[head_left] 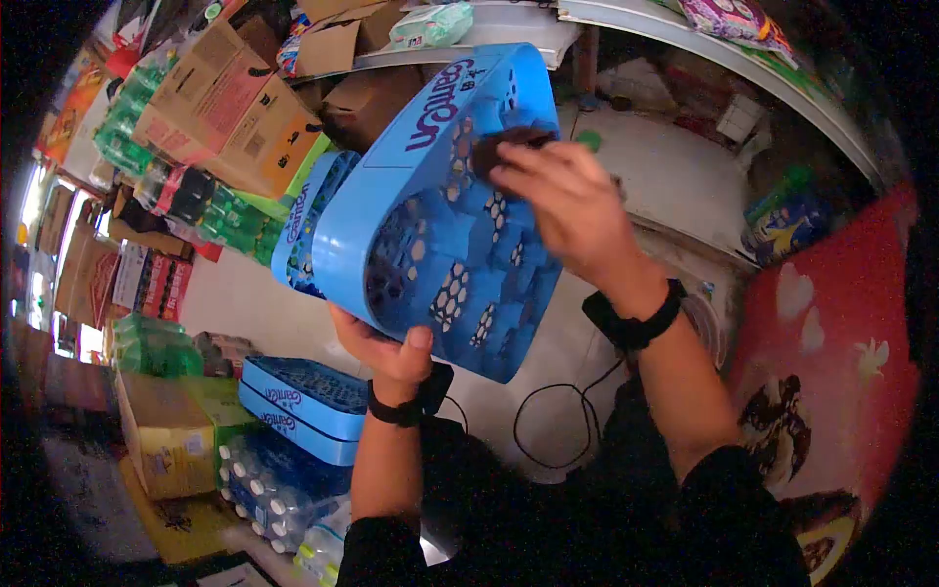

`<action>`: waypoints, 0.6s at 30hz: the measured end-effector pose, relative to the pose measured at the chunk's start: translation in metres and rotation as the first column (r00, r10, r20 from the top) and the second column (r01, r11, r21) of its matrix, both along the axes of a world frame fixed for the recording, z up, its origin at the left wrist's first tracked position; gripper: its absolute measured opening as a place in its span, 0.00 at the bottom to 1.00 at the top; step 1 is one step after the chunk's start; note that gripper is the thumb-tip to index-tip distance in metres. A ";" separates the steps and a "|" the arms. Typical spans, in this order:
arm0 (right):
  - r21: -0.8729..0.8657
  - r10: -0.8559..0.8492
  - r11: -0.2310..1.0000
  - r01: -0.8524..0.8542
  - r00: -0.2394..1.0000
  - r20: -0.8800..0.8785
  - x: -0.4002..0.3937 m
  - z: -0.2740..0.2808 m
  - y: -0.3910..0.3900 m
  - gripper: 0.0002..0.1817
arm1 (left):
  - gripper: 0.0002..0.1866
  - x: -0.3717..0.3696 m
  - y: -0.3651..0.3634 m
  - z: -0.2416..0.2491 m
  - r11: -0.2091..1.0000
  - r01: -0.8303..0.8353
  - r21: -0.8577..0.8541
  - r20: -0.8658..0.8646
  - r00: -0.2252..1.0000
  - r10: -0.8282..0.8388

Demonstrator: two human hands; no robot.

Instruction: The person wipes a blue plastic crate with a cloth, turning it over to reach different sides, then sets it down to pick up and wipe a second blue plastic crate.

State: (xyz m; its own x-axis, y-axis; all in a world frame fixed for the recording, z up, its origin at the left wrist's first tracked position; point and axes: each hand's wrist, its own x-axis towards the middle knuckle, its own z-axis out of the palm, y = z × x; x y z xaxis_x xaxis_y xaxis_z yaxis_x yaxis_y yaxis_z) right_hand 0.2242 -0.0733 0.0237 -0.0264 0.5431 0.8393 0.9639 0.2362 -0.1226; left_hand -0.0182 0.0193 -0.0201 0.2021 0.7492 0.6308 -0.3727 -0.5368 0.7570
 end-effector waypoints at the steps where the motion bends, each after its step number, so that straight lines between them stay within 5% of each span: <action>1: -0.050 0.056 0.997 -0.060 0.994 -0.089 -0.004 -0.004 0.000 0.21 | 0.54 0.004 -0.005 0.006 1.000 0.004 0.025 -0.004 1.000 -0.004; 4: -0.117 0.186 0.967 -0.227 0.941 -0.282 -0.018 -0.008 -0.001 0.18 | 0.55 0.002 -0.004 0.002 0.995 -0.012 0.098 -0.086 0.996 0.020; 7: -0.238 0.080 0.828 -0.508 0.528 -0.846 -0.021 0.000 -0.008 0.16 | 0.54 0.002 -0.006 -0.001 0.995 0.000 0.105 -0.101 0.995 0.011; 10: 0.166 0.323 0.833 -0.527 0.222 -0.920 0.000 0.003 -0.012 0.15 | 0.53 -0.009 0.005 -0.010 0.995 -0.023 0.094 -0.089 0.996 0.031; 13: 0.328 0.342 0.915 -0.237 0.019 -0.940 0.034 0.008 -0.018 0.17 | 0.52 -0.014 0.011 -0.009 1.000 -0.028 -0.004 0.020 0.999 0.028; 16: 0.187 0.188 0.982 -0.038 0.357 -0.915 0.046 -0.018 -0.013 0.17 | 0.52 -0.018 0.018 -0.006 0.996 0.007 -0.091 0.108 0.994 0.003; 18: 0.067 0.031 0.997 0.026 0.678 -0.734 0.037 -0.027 -0.013 0.17 | 0.52 -0.023 0.022 -0.006 0.994 0.017 -0.111 0.080 0.997 -0.008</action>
